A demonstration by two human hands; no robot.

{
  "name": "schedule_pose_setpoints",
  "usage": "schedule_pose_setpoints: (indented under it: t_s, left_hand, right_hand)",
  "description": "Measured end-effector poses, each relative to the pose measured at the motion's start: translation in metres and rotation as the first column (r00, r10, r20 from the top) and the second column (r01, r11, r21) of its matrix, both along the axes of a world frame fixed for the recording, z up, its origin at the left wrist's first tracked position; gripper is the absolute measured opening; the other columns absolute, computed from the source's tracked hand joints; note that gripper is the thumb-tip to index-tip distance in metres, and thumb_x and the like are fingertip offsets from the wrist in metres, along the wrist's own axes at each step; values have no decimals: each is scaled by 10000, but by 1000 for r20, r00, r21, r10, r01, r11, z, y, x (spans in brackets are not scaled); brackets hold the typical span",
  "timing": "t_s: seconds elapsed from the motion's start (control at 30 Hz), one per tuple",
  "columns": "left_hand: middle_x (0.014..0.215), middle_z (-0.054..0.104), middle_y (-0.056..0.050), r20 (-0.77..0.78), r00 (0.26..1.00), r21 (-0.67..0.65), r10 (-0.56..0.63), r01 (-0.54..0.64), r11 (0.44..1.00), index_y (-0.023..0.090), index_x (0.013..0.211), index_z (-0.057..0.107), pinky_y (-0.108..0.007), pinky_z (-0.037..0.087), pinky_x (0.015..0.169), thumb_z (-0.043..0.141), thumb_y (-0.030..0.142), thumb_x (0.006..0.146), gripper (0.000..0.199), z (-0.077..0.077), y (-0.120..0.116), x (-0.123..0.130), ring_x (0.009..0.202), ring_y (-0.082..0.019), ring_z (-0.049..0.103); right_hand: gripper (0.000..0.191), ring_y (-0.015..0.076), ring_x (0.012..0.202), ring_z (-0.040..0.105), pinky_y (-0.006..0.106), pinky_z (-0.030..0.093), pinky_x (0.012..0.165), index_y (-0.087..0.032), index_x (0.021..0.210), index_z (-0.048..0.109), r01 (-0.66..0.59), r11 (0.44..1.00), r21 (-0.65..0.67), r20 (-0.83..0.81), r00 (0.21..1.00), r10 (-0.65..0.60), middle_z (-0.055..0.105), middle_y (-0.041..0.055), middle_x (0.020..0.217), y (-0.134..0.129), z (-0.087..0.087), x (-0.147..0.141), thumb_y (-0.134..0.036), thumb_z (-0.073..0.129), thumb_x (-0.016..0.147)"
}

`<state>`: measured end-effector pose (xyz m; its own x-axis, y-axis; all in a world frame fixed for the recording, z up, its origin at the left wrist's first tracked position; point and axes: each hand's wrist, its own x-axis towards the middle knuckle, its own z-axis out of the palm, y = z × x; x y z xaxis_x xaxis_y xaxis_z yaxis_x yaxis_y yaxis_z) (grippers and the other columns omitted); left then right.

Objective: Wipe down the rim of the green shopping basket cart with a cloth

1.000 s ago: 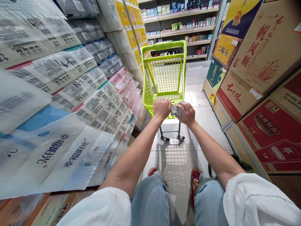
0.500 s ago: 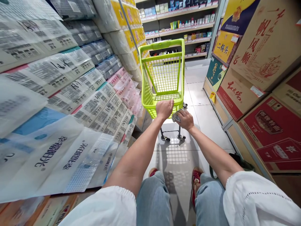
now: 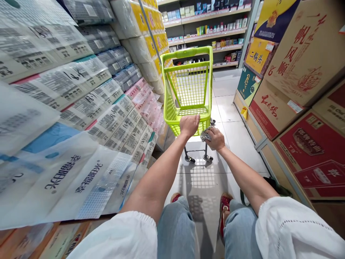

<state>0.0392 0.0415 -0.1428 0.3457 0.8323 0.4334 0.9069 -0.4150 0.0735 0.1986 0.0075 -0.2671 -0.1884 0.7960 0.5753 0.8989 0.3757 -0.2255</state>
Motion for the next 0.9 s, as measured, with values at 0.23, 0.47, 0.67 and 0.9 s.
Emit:
schedule_pose_setpoints:
  t_s: [0.23,0.47,0.67,0.9]
  left_hand:
    - [915,686,-92,73,997,7,39,-39,999,201,845,623,-372,324,800,391,315,922,270,-8,-6,2,915,-243,572]
    - [872,696,-60,105,994,-12,28,-26,1000,214,744,599,-379,309,782,309,331,958,379,-6,-4,6,859,-217,574]
    - [848,696,-62,131,991,-6,25,-24,1000,211,719,595,-385,290,770,238,385,981,476,-3,-9,10,872,-215,578]
    - [869,700,-57,100,994,-8,-36,37,999,213,755,599,-390,282,783,258,358,978,433,-1,-26,-2,895,-217,576]
  right_hand:
    - [446,282,1128,464,386,361,962,-217,1249,562,-18,988,156,-63,998,28,531,77,1299,5,83,-9,-405,483,852]
    - [343,248,996,512,327,380,819,-201,1126,625,-88,996,33,83,993,85,626,75,1159,25,127,3,-346,494,845]
    - [217,182,800,565,273,325,621,-215,883,684,-32,992,-125,150,987,51,674,48,935,46,159,18,-336,526,794]
    - [235,149,700,557,252,308,599,-181,745,679,-63,967,-247,177,978,109,682,48,784,30,167,8,-375,549,774]
